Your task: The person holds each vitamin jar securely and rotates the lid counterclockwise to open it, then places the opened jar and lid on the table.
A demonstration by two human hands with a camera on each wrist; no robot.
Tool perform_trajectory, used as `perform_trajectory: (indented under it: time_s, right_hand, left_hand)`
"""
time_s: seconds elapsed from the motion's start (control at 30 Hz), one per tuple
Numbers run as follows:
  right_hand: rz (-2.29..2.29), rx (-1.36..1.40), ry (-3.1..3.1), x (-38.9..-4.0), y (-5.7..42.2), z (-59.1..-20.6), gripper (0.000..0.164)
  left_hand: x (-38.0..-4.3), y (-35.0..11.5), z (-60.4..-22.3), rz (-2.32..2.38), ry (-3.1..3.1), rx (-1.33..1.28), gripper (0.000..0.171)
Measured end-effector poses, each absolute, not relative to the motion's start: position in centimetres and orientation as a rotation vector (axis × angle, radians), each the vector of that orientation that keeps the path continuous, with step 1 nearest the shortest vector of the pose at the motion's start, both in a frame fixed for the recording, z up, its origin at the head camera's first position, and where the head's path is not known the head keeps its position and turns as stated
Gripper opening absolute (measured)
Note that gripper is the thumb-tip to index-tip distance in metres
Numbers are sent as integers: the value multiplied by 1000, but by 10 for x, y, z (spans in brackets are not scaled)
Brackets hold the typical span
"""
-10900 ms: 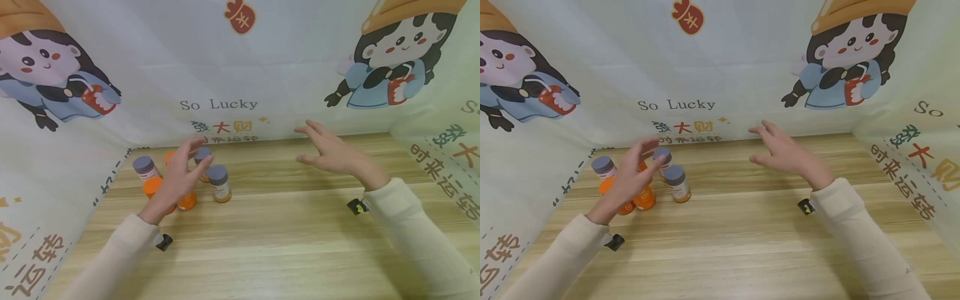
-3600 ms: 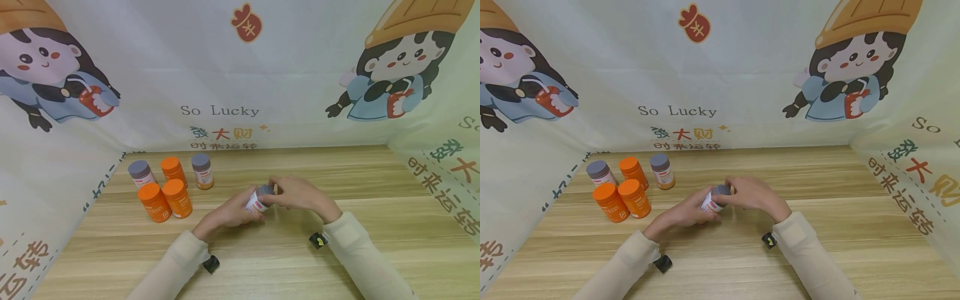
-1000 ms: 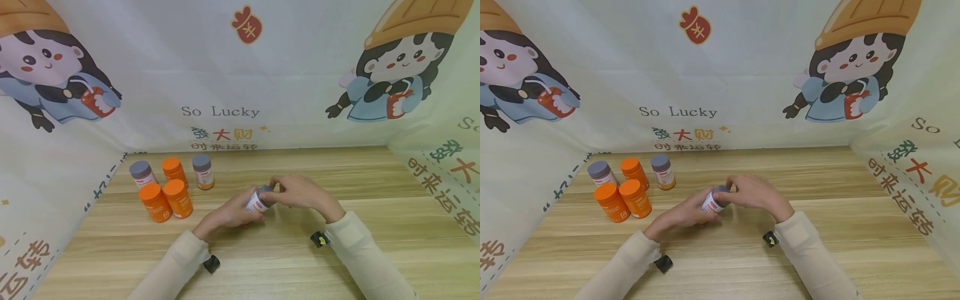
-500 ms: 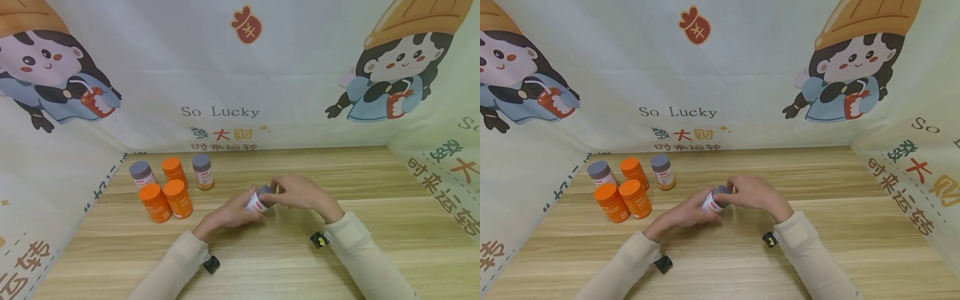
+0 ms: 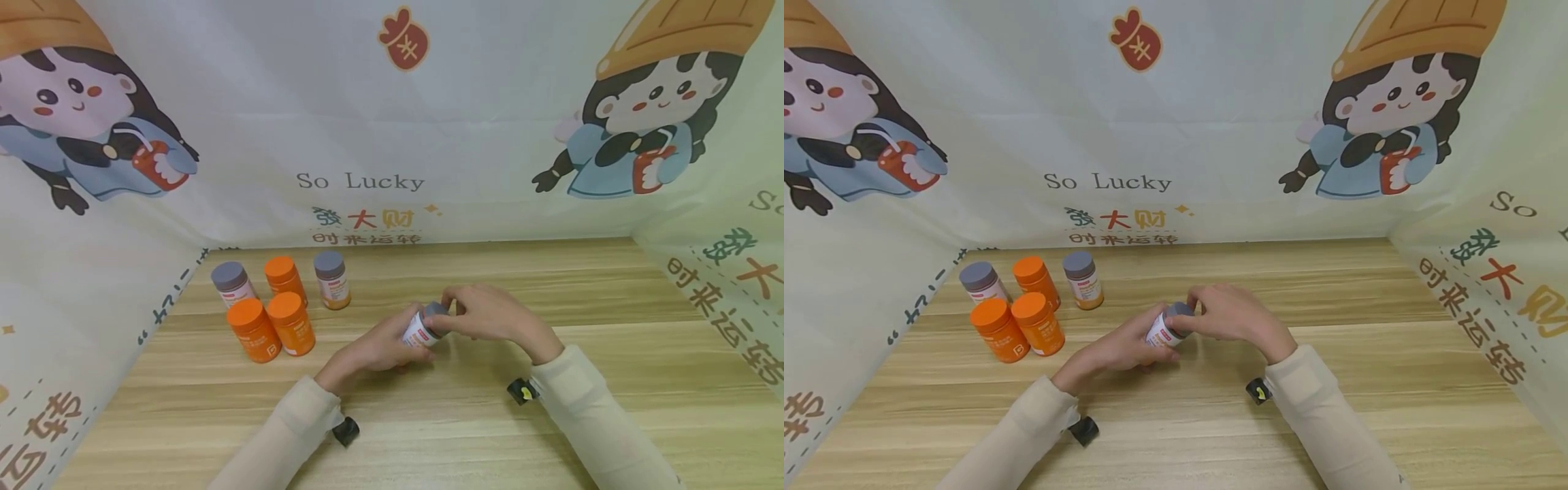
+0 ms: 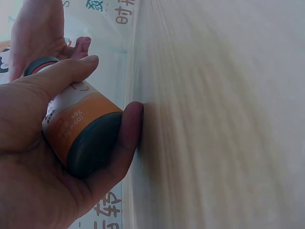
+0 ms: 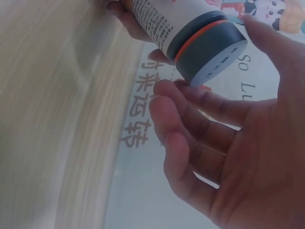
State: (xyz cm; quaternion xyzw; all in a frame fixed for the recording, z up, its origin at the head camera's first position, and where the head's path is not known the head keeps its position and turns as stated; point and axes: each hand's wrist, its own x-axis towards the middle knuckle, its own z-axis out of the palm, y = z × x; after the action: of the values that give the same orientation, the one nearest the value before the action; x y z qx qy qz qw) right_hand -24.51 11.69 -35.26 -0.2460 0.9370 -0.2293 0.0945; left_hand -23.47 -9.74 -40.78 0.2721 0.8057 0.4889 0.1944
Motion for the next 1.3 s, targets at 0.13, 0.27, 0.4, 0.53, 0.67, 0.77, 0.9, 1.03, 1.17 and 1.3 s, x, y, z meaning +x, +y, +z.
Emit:
perform_trajectory:
  time_s: [0.13, 0.27, 0.4, 0.53, 0.67, 0.77, 0.9, 1.03, 1.17, 1.3]
  right_hand:
    - [-693, -719, 2769, -245, 118, -352, 52]
    - [-685, -728, 2772, -245, 118, -352, 51]
    - [-673, -736, 2773, -245, 117, -352, 52]
    - [-644, -763, 2781, -244, 117, -352, 49]
    - [-654, -756, 2775, -244, 116, -352, 51]
    - [-668, -748, 2758, -244, 116, -352, 51]
    - [-684, -744, 2743, -244, 116, -352, 50]
    - [-705, -731, 2733, -244, 116, -352, 50]
    - [-702, -748, 2731, -245, 116, -353, 50]
    - [-714, -739, 2728, -245, 116, -353, 51]
  left_hand:
    - [-234, -97, -407, 1363, 2262, 772, 49]
    - [-234, -96, -406, 1371, 2253, 773, 48]
    - [-235, -97, -407, 1378, 2245, 764, 48]
    - [-235, -97, -408, 1385, 2242, 745, 51]
    - [-235, -97, -408, 1376, 2253, 745, 50]
    - [-235, -97, -408, 1370, 2257, 747, 49]
    - [-234, -98, -408, 1383, 2248, 725, 48]
    - [-234, -98, -408, 1373, 2257, 730, 48]
    - [-234, -98, -407, 1356, 2270, 750, 48]
    - [-234, -98, -406, 1349, 2272, 763, 49]
